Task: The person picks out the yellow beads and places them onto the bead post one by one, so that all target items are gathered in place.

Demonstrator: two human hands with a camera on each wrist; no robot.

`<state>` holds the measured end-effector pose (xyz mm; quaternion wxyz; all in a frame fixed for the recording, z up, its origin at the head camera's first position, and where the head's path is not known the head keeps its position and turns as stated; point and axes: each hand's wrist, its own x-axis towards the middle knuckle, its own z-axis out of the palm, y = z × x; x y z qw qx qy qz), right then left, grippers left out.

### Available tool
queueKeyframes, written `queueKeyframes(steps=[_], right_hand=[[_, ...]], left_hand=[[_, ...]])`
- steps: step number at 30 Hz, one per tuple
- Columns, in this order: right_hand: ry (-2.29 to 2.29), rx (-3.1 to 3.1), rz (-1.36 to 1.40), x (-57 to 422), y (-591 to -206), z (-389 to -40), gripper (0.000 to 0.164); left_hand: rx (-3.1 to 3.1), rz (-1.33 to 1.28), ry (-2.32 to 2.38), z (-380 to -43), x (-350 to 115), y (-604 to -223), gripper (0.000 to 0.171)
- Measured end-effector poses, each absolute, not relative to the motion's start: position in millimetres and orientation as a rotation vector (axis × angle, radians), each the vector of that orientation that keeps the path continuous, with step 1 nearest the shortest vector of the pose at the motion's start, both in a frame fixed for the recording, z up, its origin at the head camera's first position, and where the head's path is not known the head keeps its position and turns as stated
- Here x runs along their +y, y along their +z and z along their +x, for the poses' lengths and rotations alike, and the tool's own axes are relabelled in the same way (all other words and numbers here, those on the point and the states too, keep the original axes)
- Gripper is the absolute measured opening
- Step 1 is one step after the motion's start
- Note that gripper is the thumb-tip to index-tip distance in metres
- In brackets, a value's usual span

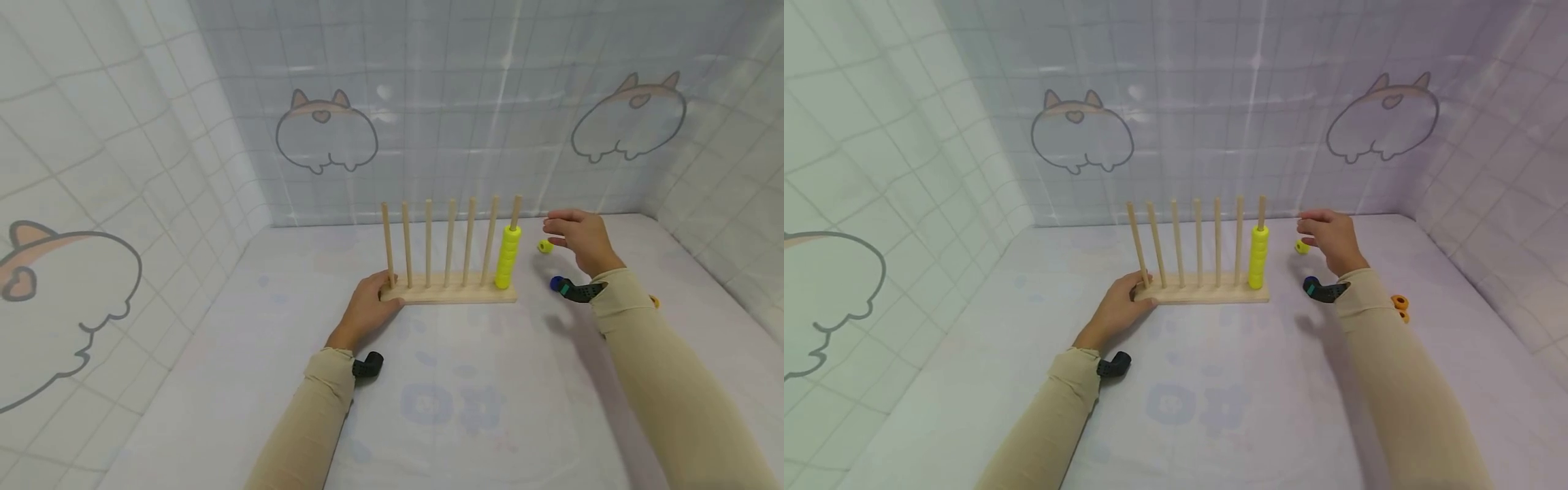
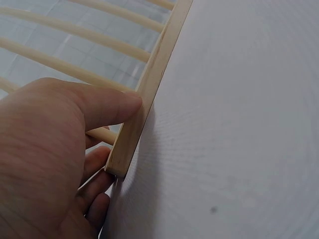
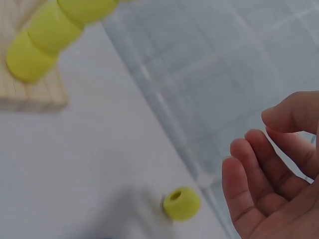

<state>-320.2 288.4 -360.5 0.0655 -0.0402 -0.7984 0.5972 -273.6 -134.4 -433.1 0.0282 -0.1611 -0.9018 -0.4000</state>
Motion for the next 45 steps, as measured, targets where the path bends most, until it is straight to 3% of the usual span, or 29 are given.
queueKeyframes(steps=[20,45], right_hand=[[1.792,-2.565,-0.534,302,-389,-339,0.057],[1.402,-2.75,-0.389,303,-409,-342,0.052]], left_hand=[[-2.742,-0.519,-1.228,-270,-133,-433,0.056],[-2.791,-0.491,-1.163,-274,-134,-437,0.058]])
